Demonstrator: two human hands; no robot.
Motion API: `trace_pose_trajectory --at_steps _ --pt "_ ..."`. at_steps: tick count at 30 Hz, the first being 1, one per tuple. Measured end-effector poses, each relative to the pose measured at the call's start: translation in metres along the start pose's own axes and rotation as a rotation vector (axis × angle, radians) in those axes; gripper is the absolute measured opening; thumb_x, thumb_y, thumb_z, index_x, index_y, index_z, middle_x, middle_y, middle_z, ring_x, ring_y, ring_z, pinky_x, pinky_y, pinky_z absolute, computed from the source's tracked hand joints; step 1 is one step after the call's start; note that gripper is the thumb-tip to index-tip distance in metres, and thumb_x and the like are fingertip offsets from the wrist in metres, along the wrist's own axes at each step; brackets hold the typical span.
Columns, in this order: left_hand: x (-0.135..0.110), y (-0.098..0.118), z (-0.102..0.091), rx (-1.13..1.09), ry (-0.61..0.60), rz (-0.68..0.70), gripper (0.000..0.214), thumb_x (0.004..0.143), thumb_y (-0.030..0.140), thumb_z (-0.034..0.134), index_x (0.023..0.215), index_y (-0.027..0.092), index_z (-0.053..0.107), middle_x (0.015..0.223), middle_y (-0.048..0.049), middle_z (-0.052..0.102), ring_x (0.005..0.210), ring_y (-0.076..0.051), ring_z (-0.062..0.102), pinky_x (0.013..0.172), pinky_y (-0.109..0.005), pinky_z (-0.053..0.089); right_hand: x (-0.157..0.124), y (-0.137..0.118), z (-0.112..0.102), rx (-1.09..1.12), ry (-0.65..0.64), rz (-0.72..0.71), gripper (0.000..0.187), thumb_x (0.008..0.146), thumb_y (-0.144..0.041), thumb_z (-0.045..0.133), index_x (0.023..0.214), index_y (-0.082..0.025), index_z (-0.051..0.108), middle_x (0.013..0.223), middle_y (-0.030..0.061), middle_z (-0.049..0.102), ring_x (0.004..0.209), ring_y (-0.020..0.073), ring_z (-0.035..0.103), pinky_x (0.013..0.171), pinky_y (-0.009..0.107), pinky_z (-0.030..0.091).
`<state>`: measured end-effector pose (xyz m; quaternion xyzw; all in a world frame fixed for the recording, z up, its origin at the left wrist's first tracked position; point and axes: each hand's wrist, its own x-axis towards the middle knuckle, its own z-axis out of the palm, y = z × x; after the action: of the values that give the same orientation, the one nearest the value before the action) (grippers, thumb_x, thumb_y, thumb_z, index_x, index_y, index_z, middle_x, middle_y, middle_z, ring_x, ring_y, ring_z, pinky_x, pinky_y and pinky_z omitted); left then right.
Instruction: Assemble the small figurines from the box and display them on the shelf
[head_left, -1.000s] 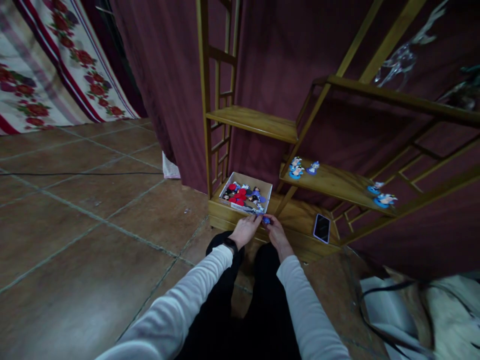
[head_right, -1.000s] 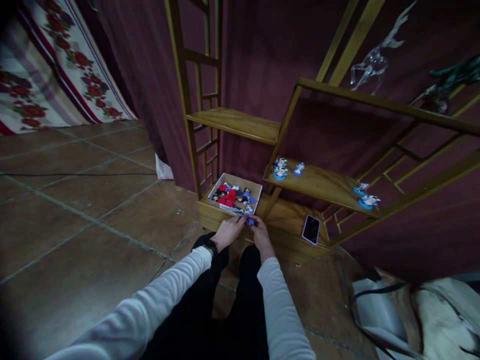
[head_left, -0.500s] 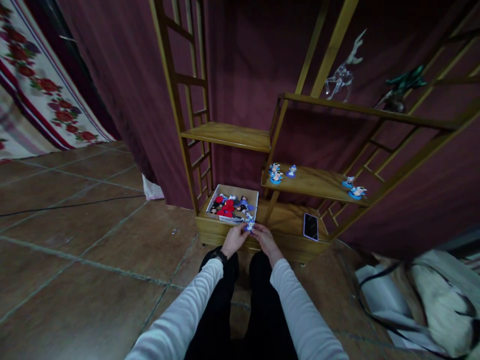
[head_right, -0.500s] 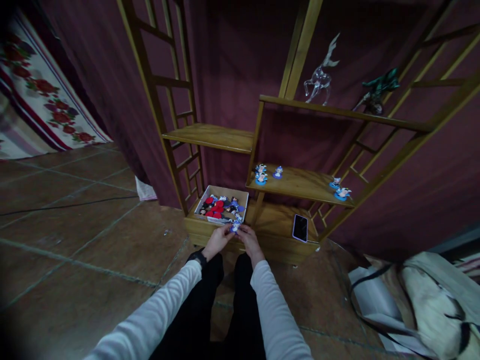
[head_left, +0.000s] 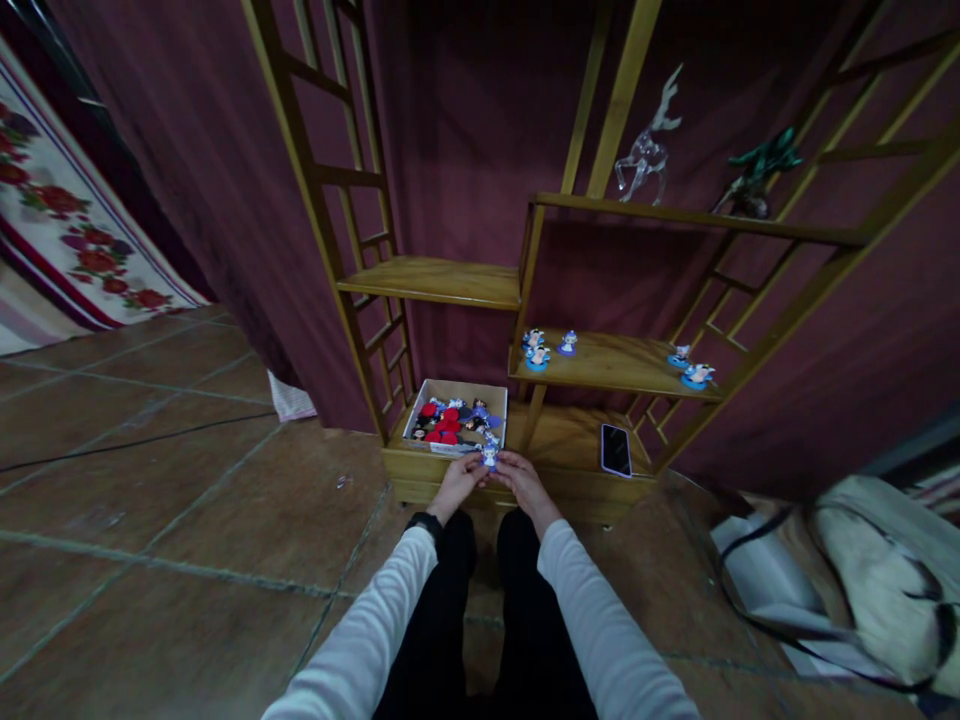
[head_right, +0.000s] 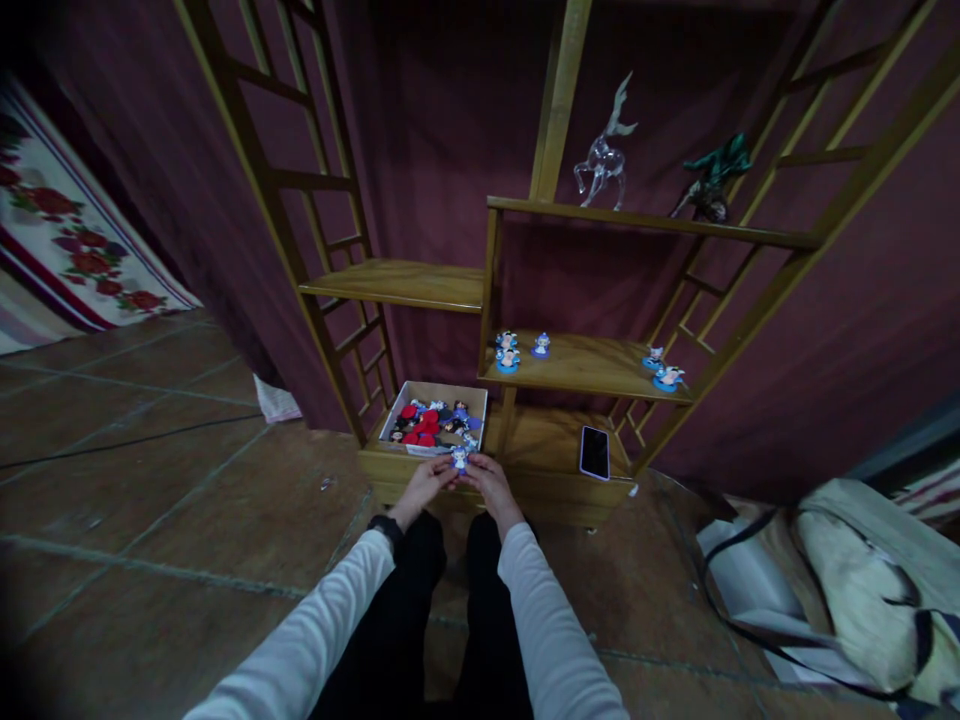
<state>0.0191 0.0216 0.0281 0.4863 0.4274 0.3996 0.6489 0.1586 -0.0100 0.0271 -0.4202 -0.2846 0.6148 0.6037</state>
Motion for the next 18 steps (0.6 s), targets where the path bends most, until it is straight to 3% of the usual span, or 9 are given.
trace_pose_trajectory --at_steps 8,14,18 --pt "-0.0038 0.0038 -0.0009 -0.044 0.000 -0.017 0.042 0.058 0.026 0.077 0.094 0.012 0.061 0.060 0.0008 0.062 0.054 -0.011 0.059 0.053 -0.021 0.045 -0.0013 -0.0004 0.0004 -0.007 -0.003 -0.046 0.035 0.050 -0.027 0.078 0.082 -0.019 0.066 0.086 0.0036 0.068 0.077 0.0173 0.063 0.074 0.032 0.050" --pt "-0.0080 0.0085 -0.0013 -0.037 -0.008 0.003 0.057 0.057 0.029 0.077 0.108 0.011 0.057 0.055 0.0043 0.058 0.048 -0.009 0.055 0.048 -0.019 0.041 -0.0015 0.0000 0.0026 0.009 0.008 -0.030 0.037 0.050 -0.030 0.079 0.082 -0.018 0.067 0.085 0.0047 0.068 0.076 0.0180 0.063 0.073 0.033 0.050" --pt "-0.0079 0.0079 -0.0034 -0.040 -0.047 -0.032 0.051 0.058 0.031 0.077 0.102 0.010 0.060 0.059 0.0011 0.061 0.049 -0.009 0.055 0.049 -0.019 0.041 0.0003 0.0012 0.0023 0.012 0.010 -0.004 0.037 0.049 -0.028 0.079 0.081 -0.016 0.067 0.085 0.0052 0.069 0.075 0.0180 0.064 0.075 0.033 0.050"
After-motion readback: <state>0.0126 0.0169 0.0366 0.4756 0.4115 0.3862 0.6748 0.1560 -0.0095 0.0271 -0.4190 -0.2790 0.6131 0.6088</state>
